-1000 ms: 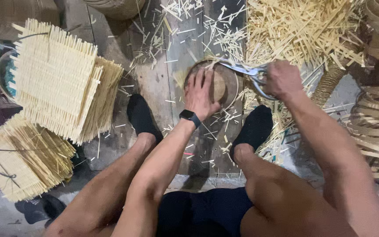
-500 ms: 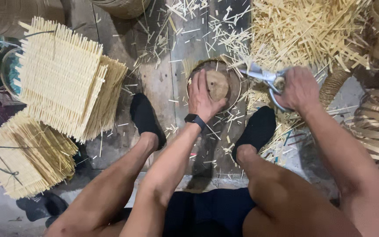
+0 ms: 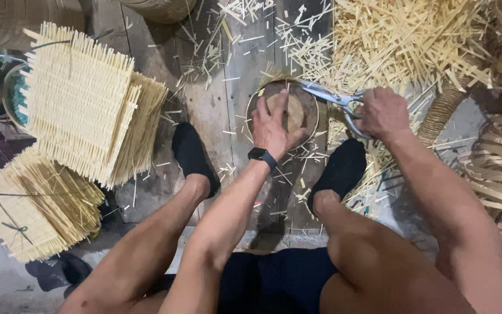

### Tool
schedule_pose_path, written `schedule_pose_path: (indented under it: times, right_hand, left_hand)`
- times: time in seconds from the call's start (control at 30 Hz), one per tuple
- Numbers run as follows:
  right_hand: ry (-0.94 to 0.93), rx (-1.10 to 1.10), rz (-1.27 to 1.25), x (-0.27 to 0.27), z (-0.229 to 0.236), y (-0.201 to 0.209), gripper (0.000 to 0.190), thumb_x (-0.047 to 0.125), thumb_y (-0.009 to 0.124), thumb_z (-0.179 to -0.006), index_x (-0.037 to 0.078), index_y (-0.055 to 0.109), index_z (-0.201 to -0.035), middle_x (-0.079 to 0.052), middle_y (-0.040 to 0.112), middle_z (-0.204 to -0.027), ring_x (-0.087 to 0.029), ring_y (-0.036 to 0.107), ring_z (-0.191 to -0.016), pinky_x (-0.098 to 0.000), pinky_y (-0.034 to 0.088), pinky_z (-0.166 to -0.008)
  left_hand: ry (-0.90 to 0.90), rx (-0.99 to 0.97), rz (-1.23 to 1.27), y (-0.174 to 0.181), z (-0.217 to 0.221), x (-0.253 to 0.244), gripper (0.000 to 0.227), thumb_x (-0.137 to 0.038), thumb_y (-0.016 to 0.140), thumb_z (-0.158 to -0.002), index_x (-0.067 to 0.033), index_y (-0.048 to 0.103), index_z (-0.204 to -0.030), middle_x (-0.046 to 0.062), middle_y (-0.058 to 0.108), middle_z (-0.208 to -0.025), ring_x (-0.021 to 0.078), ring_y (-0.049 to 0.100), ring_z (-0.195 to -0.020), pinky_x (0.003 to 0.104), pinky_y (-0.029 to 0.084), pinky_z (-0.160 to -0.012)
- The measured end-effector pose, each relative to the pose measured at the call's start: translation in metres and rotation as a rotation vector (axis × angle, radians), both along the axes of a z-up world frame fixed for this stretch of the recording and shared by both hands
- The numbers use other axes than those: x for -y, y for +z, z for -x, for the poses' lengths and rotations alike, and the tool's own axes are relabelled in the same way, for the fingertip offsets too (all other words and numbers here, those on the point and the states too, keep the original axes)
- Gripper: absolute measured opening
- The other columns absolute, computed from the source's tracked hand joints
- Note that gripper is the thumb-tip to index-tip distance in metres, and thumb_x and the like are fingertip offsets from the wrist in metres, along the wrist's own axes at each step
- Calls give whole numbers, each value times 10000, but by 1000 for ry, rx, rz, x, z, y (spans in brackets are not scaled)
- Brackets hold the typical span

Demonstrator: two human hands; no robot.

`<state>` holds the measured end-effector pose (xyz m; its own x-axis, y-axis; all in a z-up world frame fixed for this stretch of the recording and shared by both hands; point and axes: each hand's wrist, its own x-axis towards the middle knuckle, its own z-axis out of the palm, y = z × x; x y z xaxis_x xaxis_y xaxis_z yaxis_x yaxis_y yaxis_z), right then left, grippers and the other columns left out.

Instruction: The person sits on the floor and repeatedly trims the edges of woven bamboo trays using shears. They place a tray on a wooden block, cut the excess bamboo strips around the rim, and then stack the finished trays.

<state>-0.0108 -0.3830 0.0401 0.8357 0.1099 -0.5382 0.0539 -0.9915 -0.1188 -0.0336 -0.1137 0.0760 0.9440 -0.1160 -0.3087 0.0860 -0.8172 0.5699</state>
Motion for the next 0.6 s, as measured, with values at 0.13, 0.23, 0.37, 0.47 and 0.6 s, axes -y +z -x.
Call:
schedule_pose_path:
  times: [0.13, 0.23, 0.37, 0.47, 0.6]
  right_hand:
    - [192, 478, -86, 5, 0, -5, 616, 548, 747, -712, -24, 669, -928, -169, 622, -848, -313, 636, -820, -439, 570, -735]
    - [110, 154, -41, 6, 3, -11, 416, 370, 696, -848, 19, 681, -1071, -161, 619, -947, -307, 627, -882, -455, 557, -757]
    - [150, 147, 7, 7, -2, -9, 482, 482, 678, -922, 11, 687, -1024, -167, 616, -910, -291, 620, -876, -441, 547, -749]
    - [147, 140, 28, 6, -11, 0, 555, 528, 697, -853, -10, 680, -988, -161, 617, -868, -275, 613, -823, -405, 541, -757]
    - [35, -145, 52, 3, -13, 4, 398, 422, 621, -942, 48, 715, -1038, -150, 658, -939, -265, 655, -875, -418, 579, -794]
  left_hand:
    - [-154, 45, -33, -7, -3, 0, 1058, -347, 915, -624, -291, 400, -1547, 280, 338, -1543, 551, 407, -1336, 594, 414, -1086]
    - [-136, 95, -39, -12, 3, -2, 1109, -293, 900, -570, -228, 376, -1545, 263, 335, -1567, 576, 369, -1340, 613, 403, -1071]
    - [44, 166, 27, -17, 8, 3, 1130, -361, 931, -576, -224, 371, -1548, 264, 317, -1543, 530, 404, -1352, 611, 419, -1133]
    - [-189, 90, -20, -15, 3, 5, 1120, -292, 927, -562, -254, 385, -1541, 252, 290, -1557, 546, 346, -1387, 605, 387, -1124]
    - [-241, 32, -22, -10, -6, -4, 1096, -245, 916, -563, -296, 402, -1530, 174, 338, -1585, 505, 357, -1387, 584, 408, -1119]
